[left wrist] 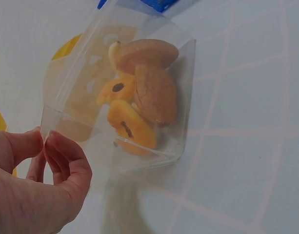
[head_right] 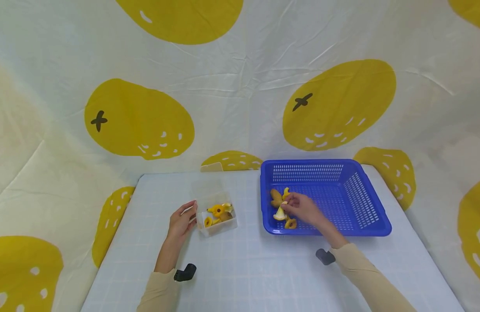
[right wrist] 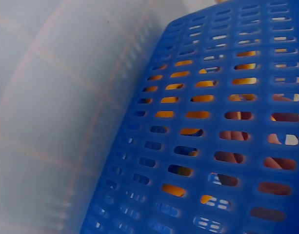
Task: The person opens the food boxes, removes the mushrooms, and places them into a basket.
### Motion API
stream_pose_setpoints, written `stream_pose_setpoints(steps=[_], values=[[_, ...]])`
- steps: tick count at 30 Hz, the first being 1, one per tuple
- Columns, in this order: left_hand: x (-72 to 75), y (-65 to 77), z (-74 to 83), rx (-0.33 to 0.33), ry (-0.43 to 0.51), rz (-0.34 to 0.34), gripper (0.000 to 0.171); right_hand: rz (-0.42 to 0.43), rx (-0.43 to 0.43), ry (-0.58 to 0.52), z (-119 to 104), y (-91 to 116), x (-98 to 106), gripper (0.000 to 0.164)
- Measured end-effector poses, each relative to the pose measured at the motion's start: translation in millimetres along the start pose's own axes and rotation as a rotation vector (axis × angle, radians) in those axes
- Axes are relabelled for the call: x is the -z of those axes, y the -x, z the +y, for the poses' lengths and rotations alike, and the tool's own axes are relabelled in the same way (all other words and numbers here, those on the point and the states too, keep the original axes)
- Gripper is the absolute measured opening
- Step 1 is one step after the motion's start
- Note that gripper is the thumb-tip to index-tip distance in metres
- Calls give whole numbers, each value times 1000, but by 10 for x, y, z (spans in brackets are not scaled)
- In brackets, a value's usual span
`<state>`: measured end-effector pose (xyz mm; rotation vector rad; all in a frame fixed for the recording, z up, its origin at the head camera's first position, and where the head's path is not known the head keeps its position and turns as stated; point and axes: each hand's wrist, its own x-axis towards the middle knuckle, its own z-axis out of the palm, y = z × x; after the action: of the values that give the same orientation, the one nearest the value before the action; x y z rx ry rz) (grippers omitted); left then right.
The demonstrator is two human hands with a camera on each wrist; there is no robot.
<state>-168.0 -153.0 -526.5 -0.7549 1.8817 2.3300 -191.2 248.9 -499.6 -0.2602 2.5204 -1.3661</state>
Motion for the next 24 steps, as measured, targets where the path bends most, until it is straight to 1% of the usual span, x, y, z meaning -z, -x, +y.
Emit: stream_pose_setpoints(steps=[1,4,8,11,13,18,24], values=[[-1,-3,-4,1,0,-1,40,-13,7,22,13,-3,-4,36],[-2,-14,-14,2,-3,-3,40,-51,62,67,44,-17,-11,30],[0,-25,-25,0,-8,-1,41,-80,121,69,69,-36,-27,25],[0,-26,-26,3,-9,-2,42,-73,131,76,63,-44,-42,24],[-2,-23,-19,4,-11,-4,42,-44,134,95,41,-48,-60,26],[-13,-2,8,12,-18,-2,43,80,133,122,-56,-49,-140,28],[-16,19,17,20,-22,-2,43,177,121,81,-187,-62,-231,26]])
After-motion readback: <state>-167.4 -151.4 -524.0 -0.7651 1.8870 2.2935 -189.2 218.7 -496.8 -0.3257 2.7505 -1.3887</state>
